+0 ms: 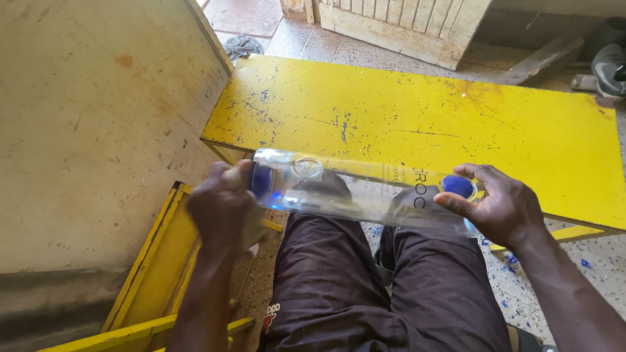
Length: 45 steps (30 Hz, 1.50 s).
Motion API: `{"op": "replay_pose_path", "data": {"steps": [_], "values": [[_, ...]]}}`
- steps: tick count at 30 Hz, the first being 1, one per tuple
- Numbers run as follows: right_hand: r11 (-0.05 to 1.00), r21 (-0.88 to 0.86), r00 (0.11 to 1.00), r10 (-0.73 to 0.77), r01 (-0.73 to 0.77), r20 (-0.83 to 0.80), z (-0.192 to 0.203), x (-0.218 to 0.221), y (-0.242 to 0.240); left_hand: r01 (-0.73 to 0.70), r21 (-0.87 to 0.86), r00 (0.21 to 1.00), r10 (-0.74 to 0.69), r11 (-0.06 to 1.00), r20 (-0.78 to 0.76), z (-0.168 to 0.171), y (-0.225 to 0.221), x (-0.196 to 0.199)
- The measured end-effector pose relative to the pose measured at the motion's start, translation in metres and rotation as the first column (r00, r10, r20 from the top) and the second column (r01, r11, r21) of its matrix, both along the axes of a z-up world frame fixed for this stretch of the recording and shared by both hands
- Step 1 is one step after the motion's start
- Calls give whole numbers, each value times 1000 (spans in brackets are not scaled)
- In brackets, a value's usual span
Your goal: A person is polishing a glass bottle using a cloth, rotating it to clean all sides thoroughly.
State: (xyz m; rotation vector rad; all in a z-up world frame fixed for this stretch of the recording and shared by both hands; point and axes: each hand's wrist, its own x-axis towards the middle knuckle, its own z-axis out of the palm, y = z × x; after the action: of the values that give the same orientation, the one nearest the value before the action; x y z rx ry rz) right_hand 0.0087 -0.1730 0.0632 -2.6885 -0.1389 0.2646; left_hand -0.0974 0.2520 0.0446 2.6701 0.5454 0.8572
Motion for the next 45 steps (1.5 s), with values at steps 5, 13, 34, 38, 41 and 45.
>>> {"op": "replay_pose_path", "data": {"steps": [5, 13, 34, 38, 41, 45], "values": [[998, -42, 995, 49, -46, 92, -16, 3, 0, 92, 44, 808, -101, 995, 580, 103, -11, -56], [999, 3, 997, 43, -43, 70, -11, -2, 9, 387, -480, 873, -146, 787, 465, 11, -169, 20], [991, 71, 980, 101, -114, 169, -22, 5, 7, 465, 162, 812, -492, 871, 314, -19, -148, 53], [990, 57, 973, 113, -127, 201, -42, 0, -1, 590, 64, 743, -572, 805, 347, -38, -273, 47], [991, 62, 971, 100, -116, 217, -55, 7, -22, 779, 21, 594, -748, 627, 295, -59, -238, 52], [993, 91, 975, 57, -77, 213, -61, 9, -33, 569, 44, 815, -570, 821, 105, -39, -107, 59]]}}
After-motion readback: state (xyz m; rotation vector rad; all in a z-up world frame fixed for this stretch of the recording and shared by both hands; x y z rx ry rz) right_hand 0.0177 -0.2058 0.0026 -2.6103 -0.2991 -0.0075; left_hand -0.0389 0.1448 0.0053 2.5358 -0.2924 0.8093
